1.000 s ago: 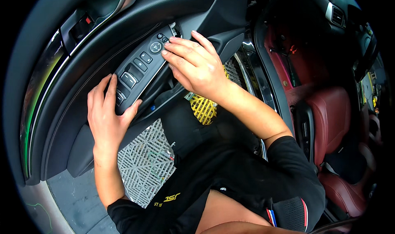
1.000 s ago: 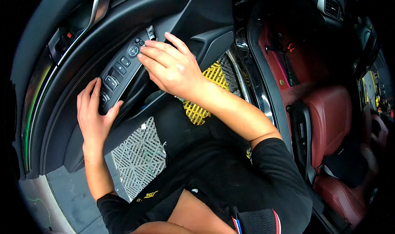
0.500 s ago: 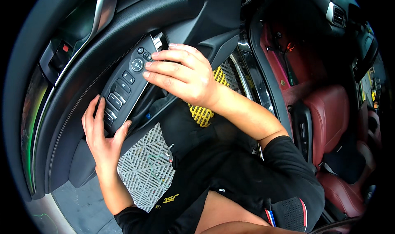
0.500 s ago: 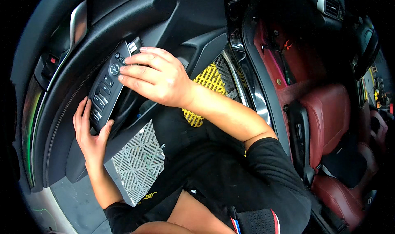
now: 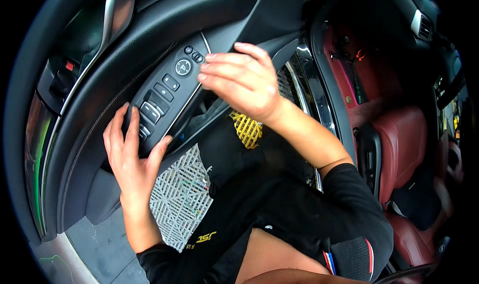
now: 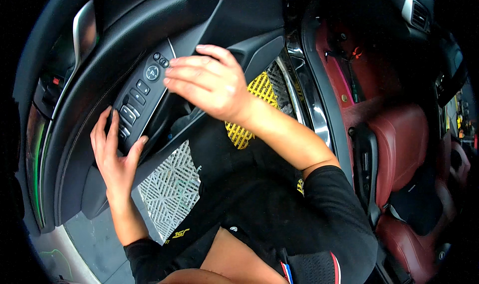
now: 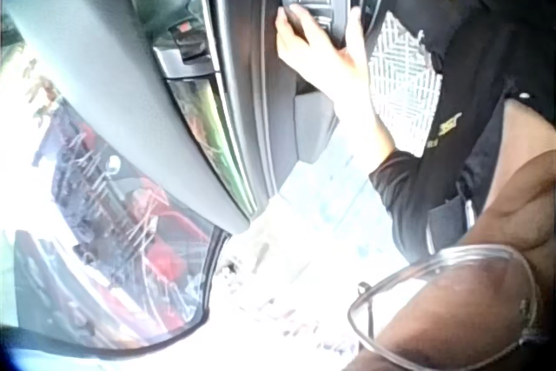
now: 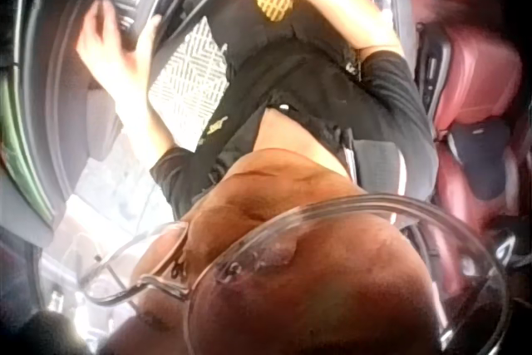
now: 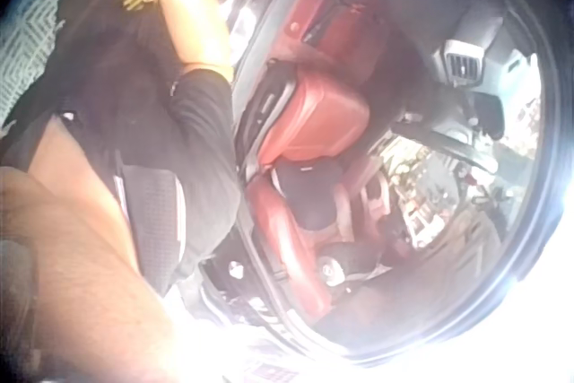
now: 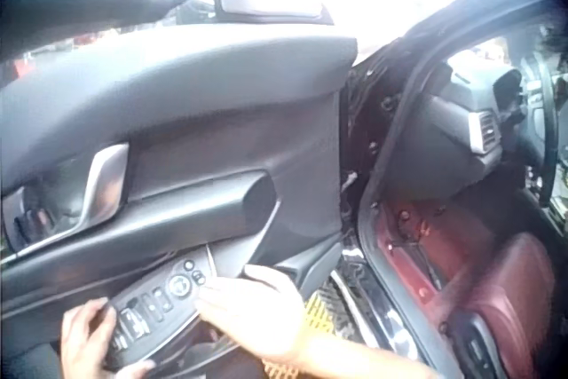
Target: The person removes a control panel from the interior car door using a screwdriver, disconnects the wiring, and then reconnects the wiring before snapping the panel back into place.
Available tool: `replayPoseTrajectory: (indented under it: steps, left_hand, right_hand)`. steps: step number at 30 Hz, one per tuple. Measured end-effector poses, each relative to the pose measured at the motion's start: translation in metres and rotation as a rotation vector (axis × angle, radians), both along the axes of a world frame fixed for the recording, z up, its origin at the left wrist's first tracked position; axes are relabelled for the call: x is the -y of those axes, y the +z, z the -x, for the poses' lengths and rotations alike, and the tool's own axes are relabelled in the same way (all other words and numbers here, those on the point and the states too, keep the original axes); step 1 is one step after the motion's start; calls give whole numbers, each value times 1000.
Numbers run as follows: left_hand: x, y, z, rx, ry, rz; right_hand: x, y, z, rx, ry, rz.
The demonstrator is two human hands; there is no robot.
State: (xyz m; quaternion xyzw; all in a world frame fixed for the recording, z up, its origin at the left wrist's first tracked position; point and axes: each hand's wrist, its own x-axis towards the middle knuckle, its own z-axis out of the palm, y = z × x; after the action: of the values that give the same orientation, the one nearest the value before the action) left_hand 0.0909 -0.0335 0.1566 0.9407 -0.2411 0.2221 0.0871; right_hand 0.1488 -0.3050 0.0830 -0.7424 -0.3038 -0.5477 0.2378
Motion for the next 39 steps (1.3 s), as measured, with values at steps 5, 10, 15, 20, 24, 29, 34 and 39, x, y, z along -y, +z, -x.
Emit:
replayPoseTrajectory:
  steps: [5, 10, 15, 20, 24, 29, 34, 39]
  left_hand:
    - [2, -15, -1, 30, 16, -2]
    - [8, -22, 5, 333, 136, -154]
    - [-8, -45, 36, 301, 273, 150]
    - [-19, -55, 47, 156, 396, 12]
    - [-8, -45, 38, 111, 417, -33]
    - [-11, -36, 37, 27, 326, -72]
    - [-16, -36, 33, 19, 292, -183]
    - [-20, -35, 32, 58, 314, -255]
  right_hand:
    - [5, -3, -2, 3, 30, 8]
    - [6, 8, -9, 30, -8, 39]
    - [22, 3, 14, -58, -70, 154]
    - [19, 0, 16, -88, -31, 141]
    - [15, 2, 19, -39, -2, 137]
    - [-4, 14, 10, 19, 70, 217]
    - [-56, 44, 3, -132, 178, 442]
    - [-85, 43, 3, -273, 113, 623]
